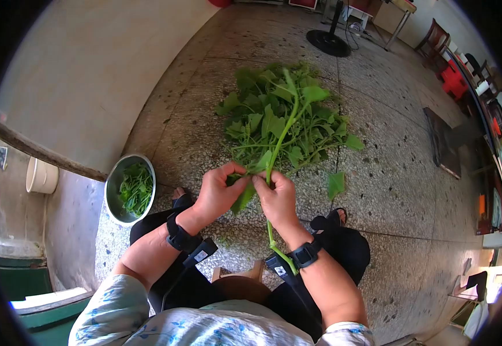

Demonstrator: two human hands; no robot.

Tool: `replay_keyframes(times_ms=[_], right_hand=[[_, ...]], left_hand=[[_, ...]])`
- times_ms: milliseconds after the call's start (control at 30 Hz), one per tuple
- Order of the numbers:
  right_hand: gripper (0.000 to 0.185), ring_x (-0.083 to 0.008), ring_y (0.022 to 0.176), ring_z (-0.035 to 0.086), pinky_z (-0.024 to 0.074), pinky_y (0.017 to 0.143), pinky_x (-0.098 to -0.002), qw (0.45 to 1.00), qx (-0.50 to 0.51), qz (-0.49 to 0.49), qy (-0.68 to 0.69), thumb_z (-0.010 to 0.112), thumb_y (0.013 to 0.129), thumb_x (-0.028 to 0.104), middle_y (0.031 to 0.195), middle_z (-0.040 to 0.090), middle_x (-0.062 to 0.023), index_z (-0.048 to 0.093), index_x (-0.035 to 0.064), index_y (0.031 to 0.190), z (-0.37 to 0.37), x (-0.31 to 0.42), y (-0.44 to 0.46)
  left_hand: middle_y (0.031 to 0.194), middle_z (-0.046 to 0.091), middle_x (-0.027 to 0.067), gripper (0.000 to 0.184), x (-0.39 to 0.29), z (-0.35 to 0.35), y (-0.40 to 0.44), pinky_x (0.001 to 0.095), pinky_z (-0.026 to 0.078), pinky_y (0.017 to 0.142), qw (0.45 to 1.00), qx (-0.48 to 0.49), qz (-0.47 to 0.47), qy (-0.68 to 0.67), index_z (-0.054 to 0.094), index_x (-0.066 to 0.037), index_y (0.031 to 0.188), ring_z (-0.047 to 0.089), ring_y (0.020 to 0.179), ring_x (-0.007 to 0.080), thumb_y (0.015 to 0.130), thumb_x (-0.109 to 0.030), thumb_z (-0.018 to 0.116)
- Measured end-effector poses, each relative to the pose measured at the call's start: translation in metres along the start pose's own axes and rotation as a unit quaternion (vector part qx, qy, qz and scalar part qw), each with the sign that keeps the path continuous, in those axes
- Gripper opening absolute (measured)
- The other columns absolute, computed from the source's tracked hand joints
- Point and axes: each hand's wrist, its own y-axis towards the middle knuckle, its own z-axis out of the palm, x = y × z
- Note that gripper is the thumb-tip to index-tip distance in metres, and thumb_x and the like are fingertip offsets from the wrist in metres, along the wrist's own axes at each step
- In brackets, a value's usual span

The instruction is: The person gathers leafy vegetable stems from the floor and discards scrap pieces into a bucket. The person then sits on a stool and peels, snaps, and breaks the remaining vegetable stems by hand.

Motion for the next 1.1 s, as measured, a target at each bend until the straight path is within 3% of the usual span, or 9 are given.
replay_keyframes(times_ms=[67,167,500,567,633,700,800,933,1100], right_hand=[[0.008,-0.0016,0.054,0.043,0.0344,0.048,-0.0181,0.998,0.006,0.056,0.012,0.058,0.079,0.007,0.061,0.051,0.0046,0.06,0.0005,0.081,-0.003,0.006,0.0],[0.007,-0.0029,0.053,0.043,0.0346,0.047,-0.0201,0.999,0.017,0.024,-0.017,0.059,0.077,0.007,0.059,0.052,0.0029,0.059,0.0004,0.076,-0.003,0.013,-0.001],[0.019,-0.0065,0.048,0.038,0.0334,0.043,-0.028,0.967,0.127,-0.004,-0.219,0.059,0.075,0.013,0.048,0.046,-0.0059,0.054,-0.0021,0.065,-0.006,0.007,-0.003],[0.02,-0.0062,0.047,0.037,0.0328,0.043,-0.028,0.973,0.12,0.005,-0.199,0.058,0.076,0.013,0.047,0.045,-0.0044,0.053,-0.0021,0.064,-0.004,0.009,-0.003],[0.022,-0.006,0.047,0.037,0.0322,0.042,-0.0279,0.977,0.109,0.01,-0.181,0.057,0.076,0.014,0.047,0.044,-0.0029,0.052,-0.0021,0.062,-0.006,0.007,0.0],[0.025,-0.0054,0.046,0.036,0.0307,0.041,-0.0274,0.984,0.086,0.125,-0.095,0.056,0.078,0.014,0.047,0.044,-0.0003,0.051,-0.0022,0.06,-0.007,0.001,0.003],[0.026,-0.0046,0.047,0.035,0.0292,0.041,-0.0263,0.982,0.069,0.172,-0.031,0.056,0.079,0.015,0.048,0.045,0.0011,0.051,-0.0024,0.059,-0.005,0.008,0.002],[0.024,-0.0051,0.046,0.036,0.0293,0.041,-0.0266,0.982,0.078,0.169,-0.015,0.056,0.078,0.014,0.048,0.045,0.0012,0.052,-0.002,0.061,0.0,0.007,-0.001],[0.021,-0.0047,0.044,0.035,0.0286,0.04,-0.0257,0.977,0.086,-0.029,-0.194,0.056,0.079,0.013,0.047,0.044,0.0009,0.052,0.0008,0.062,0.001,0.001,-0.005]], left_hand=[[0.067,0.059,0.0098,0.013,0.001,-0.004,-0.002,0.0333,0.045,0.052,0.977,-0.033,0.129,0.166,0.058,-0.004,0.083,0.058,0.059,0.0253,0.071,-0.01,0.059],[0.074,0.059,0.0115,0.016,0.007,-0.013,-0.001,0.0346,0.045,0.056,0.943,-0.02,0.206,0.26,0.061,-0.008,0.081,0.057,0.068,0.0308,0.066,-0.007,0.061],[0.083,0.054,0.0043,0.023,-0.008,-0.028,-0.003,0.0374,0.037,0.078,0.888,0.127,0.222,0.382,0.06,-0.011,0.084,0.051,0.085,0.024,0.062,-0.007,0.063],[0.091,0.051,0.0081,0.035,-0.013,-0.024,-0.003,0.0381,0.037,0.076,0.871,-0.051,0.321,0.37,0.056,-0.01,0.094,0.049,0.088,0.0271,0.06,-0.008,0.065],[0.094,0.049,0.0094,0.039,-0.026,-0.028,-0.009,0.0383,0.037,0.076,0.87,-0.081,0.331,0.357,0.053,-0.009,0.097,0.048,0.089,0.0285,0.06,-0.009,0.066],[0.091,0.05,0.0096,0.036,-0.03,-0.032,-0.016,0.0383,0.037,0.074,0.879,-0.118,0.344,0.309,0.053,-0.006,0.094,0.048,0.087,0.0281,0.061,-0.01,0.067],[0.083,0.052,0.0085,0.029,-0.022,-0.027,-0.023,0.0381,0.038,0.072,0.917,-0.02,0.252,0.309,0.056,-0.006,0.089,0.05,0.081,0.0269,0.063,-0.012,0.066],[0.078,0.055,0.01,0.021,-0.001,-0.016,-0.019,0.0379,0.04,0.069,0.931,-0.011,0.186,0.315,0.057,-0.005,0.084,0.052,0.076,0.029,0.066,-0.013,0.063],[0.078,0.056,0.0116,0.017,0.013,-0.016,-0.013,0.0387,0.041,0.07,0.962,0.052,0.133,0.231,0.058,-0.005,0.083,0.053,0.077,0.0298,0.066,-0.01,0.06]])
